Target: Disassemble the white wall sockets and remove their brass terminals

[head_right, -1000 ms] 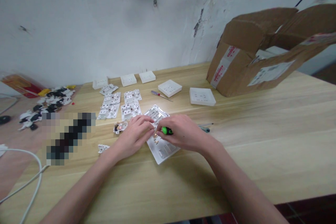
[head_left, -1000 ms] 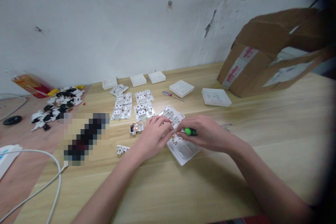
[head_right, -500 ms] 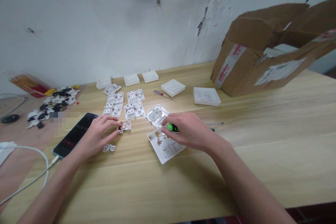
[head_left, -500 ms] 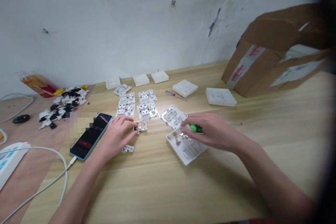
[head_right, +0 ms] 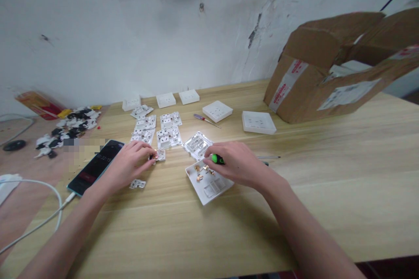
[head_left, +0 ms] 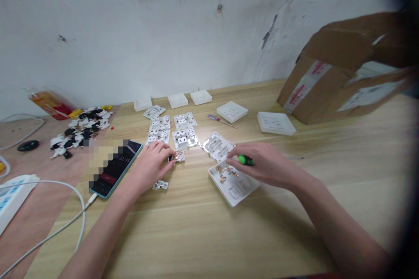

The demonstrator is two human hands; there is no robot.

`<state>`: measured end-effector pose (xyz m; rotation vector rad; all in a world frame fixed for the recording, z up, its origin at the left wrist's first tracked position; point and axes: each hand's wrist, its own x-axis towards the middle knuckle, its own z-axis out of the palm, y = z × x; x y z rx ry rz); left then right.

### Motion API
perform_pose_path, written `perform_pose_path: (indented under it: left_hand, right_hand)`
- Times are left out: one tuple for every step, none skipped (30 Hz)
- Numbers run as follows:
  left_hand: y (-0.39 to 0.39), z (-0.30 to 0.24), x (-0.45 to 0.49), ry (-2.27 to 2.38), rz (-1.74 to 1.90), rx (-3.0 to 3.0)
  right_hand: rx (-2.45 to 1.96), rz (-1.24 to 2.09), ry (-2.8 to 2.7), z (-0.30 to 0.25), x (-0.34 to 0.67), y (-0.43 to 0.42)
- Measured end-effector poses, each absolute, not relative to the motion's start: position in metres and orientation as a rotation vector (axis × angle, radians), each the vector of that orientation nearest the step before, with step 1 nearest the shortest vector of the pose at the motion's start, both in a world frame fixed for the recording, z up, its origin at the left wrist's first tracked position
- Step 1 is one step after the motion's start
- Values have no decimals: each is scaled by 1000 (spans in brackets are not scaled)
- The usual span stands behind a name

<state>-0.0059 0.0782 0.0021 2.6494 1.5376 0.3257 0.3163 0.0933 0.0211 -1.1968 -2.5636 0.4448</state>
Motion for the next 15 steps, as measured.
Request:
perform_pose_path:
  left_hand:
    - [79,2,-5,1526,324,2652]
    - [79,3,-5,1514,328,2656]
    - [80,4,-4,1498,334,2660]
    - [80,4,-4,1479,340,2666]
    - [81,5,-3,1461,346,2671]
    - [81,6,-2,1445,351,2678]
    - [82,6,-2,1432,350,2685]
    - [83,6,-1,1424,344,2692]
    - [83,6,-1,1421,335,2697]
    - [84,6,0,1422,327,2701]
    - [85,6,0,1423,318,2701]
    - [85,5,0,1423,312,2700]
    - [86,5,1,1423,308,2696]
    - [86,6,1,1422,308,2691]
    - [87,6,2,1421,308,2685]
  right_hand:
    - [-1202,445,-2559,21,317,93]
    - [-1208,444,-2556,21,317,93]
    - [-1216,441,-2553,21,318,93]
    - [-1223,437,-2550,21,319,93]
    - [-1230,435,-2548,21,319,93]
    - [-1235,433,-2547,21,319,93]
    - [-1238,433,-2548,21,320,93]
    - [-1241,433,-2550,21,320,93]
    - [-1245,434,-2552,21,320,93]
    - [-1248,436,-2554,21,320,93]
    - [-1251,439,-2558,21,320,93]
    - [-1253,443,-2561,21,320,93]
    - [-1253,446,-2563,21,321,93]
    - [-1251,448,-2564,21,321,93]
    - [-1248,450,-2564,21,321,93]
